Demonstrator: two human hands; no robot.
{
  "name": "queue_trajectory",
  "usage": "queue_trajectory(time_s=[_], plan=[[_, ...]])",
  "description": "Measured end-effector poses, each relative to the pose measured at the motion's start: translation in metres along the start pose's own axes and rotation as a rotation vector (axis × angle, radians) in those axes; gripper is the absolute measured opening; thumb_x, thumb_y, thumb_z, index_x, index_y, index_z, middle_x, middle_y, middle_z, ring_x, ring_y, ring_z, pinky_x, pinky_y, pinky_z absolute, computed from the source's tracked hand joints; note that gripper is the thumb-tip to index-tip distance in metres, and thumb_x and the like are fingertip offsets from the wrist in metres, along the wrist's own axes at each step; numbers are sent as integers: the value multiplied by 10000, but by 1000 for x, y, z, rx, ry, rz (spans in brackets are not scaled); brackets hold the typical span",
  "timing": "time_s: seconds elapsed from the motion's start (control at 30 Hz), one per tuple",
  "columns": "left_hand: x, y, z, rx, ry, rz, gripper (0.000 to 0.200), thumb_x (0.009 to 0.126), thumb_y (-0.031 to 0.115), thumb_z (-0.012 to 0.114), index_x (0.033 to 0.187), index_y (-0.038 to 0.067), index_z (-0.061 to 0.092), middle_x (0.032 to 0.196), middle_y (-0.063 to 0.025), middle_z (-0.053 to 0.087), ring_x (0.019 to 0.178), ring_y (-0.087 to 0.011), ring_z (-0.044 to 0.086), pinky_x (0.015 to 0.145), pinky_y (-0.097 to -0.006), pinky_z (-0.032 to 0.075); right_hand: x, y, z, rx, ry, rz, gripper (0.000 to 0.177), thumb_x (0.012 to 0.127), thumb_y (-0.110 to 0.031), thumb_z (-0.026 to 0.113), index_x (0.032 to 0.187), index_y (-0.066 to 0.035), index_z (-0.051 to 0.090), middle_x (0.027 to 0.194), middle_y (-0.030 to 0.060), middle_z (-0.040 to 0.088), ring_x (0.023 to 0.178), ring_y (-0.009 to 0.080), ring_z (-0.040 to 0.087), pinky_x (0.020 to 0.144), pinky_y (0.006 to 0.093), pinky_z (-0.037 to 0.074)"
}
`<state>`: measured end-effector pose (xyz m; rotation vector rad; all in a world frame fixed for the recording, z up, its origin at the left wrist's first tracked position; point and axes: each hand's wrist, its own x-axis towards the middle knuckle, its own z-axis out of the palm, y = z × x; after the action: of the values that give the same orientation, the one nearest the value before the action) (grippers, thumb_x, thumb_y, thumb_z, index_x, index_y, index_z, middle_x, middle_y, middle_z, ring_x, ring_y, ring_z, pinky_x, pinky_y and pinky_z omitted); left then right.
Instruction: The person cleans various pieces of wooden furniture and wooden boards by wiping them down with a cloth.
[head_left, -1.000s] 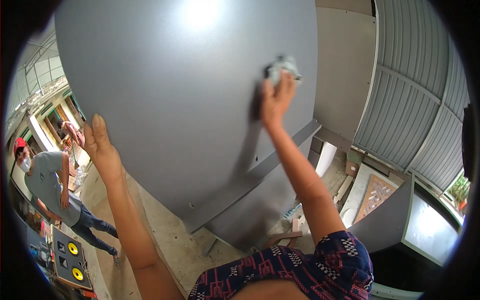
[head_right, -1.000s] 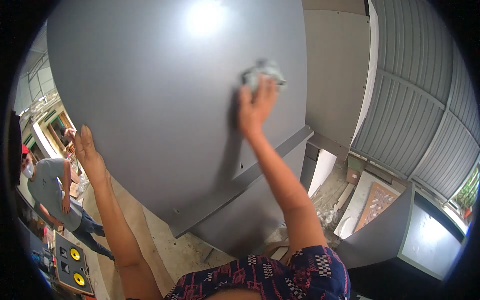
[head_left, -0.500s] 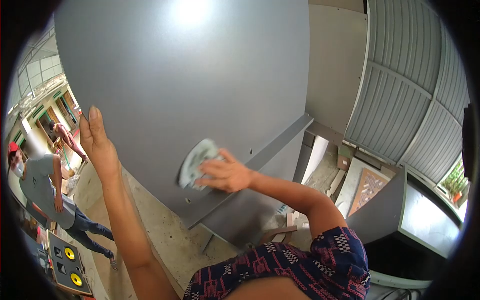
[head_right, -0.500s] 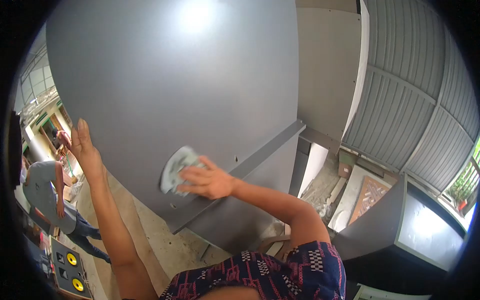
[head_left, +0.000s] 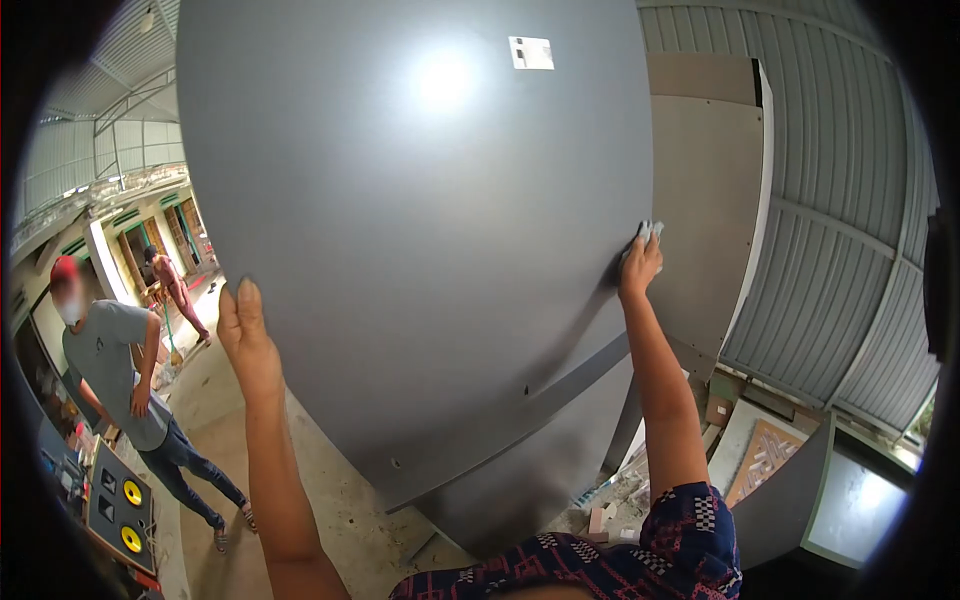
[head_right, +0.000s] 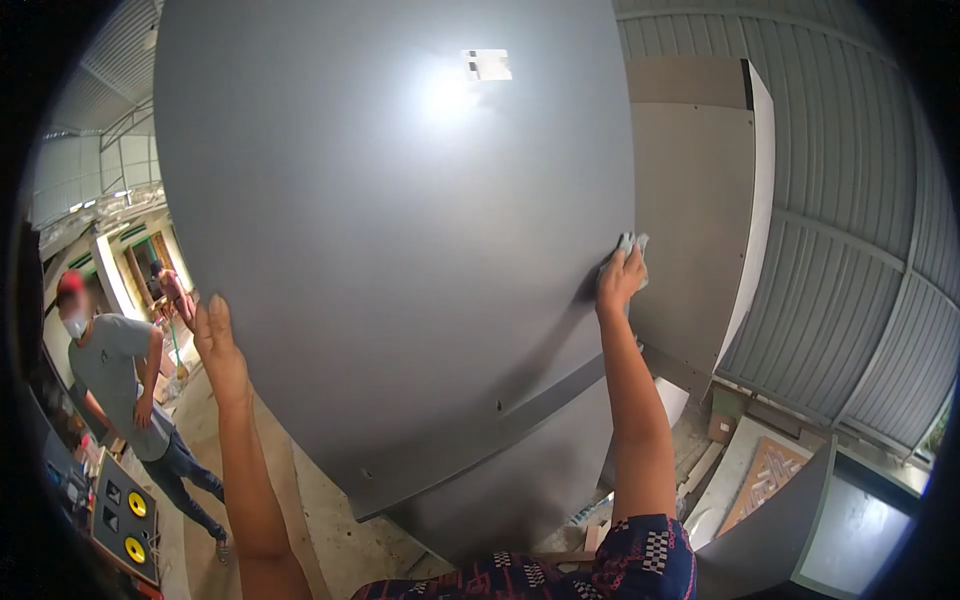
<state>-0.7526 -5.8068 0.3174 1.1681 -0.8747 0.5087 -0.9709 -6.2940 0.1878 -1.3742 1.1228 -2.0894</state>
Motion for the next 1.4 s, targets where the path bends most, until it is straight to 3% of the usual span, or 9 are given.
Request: queue_trajectory(time_s=[0.07, 0.1, 0.2, 0.33, 0.47, 0.53, 0.7, 0.87, 1.4], plan=[[-5, 14, 16, -90, 102, 88, 240, 944, 253, 480, 928, 18, 527, 794, 52, 468, 725, -38, 398, 669, -194, 351, 10, -46, 7, 44, 23, -148, 429, 892, -261, 461, 1263, -47, 451, 1268, 223, 416, 1194, 362, 367, 1016, 427, 266], [-3, 7, 11, -78, 63, 91, 216, 946, 238, 478, 920, 28, 524, 762, 63, 427, 692, -29, 358, 627, -183, 319, 9, -75, 11, 76, 18, -220, 419, 893, -274, 465, 1261, -72, 463, 1281, 227, 403, 1195, 367, 366, 1016, 434, 264], [-2, 6, 7, -83, -11, 124, 199, 944, 231, 483, 873, 46, 505, 721, 76, 369, 657, -25, 314, 584, -180, 278, -15, -170, 25, 185, -19, -440, 392, 893, -284, 485, 1258, -141, 487, 1326, 231, 357, 1192, 385, 364, 1007, 453, 273], [-3, 13, 9, -88, -12, 122, 257, 950, 246, 468, 762, 76, 426, 661, 75, 307, 600, -27, 267, 519, -204, 243, -70, -295, 24, 300, -176, -849, 445, 817, -213, 598, 1244, -134, 500, 1326, 227, 354, 1168, 382, 383, 991, 438, 300], [-1, 7, 7, -65, -7, 165, 311, 945, 262, 479, 726, 66, 379, 644, 57, 314, 586, -42, 269, 509, -210, 248, -114, -402, 18, 473, -274, -1287, 418, 730, -180, 650, 1131, -117, 551, 1192, 187, 443, 1117, 339, 424, 872, 436, 352], [-2, 9, 7, -59, -9, 174, 315, 944, 267, 482, 731, 59, 380, 642, 50, 324, 588, -44, 277, 511, -210, 253, -123, -441, 29, 553, -148, -1417, 380, 725, -198, 643, 1090, -128, 562, 1133, 155, 466, 1082, 321, 441, 826, 435, 354], [-1, 8, 7, -44, -7, 164, 313, 942, 274, 484, 743, 49, 398, 642, 43, 351, 591, -43, 299, 514, -209, 270, -117, -500, 57, 611, 14, -1258, 358, 719, -244, 630, 1058, -139, 587, 1087, 136, 478, 1073, 305, 429, 844, 439, 327], [-1, 7, 6, -55, -15, 153, 311, 943, 287, 481, 761, 41, 424, 643, 45, 365, 587, -44, 311, 514, -209, 281, -123, -496, 61, 610, 107, -1202, 340, 715, -253, 626, 1033, -133, 607, 1100, 141, 479, 1082, 305, 413, 865, 440, 309], [-2, 8, 9, -101, 11, 155, 282, 947, 273, 477, 809, 28, 456, 718, 41, 401, 662, -42, 350, 585, -191, 319, -120, -489, 63, 626, 97, -1204, 343, 713, -254, 627, 1033, -131, 615, 1094, 135, 470, 1086, 295, 408, 871, 452, 304]])
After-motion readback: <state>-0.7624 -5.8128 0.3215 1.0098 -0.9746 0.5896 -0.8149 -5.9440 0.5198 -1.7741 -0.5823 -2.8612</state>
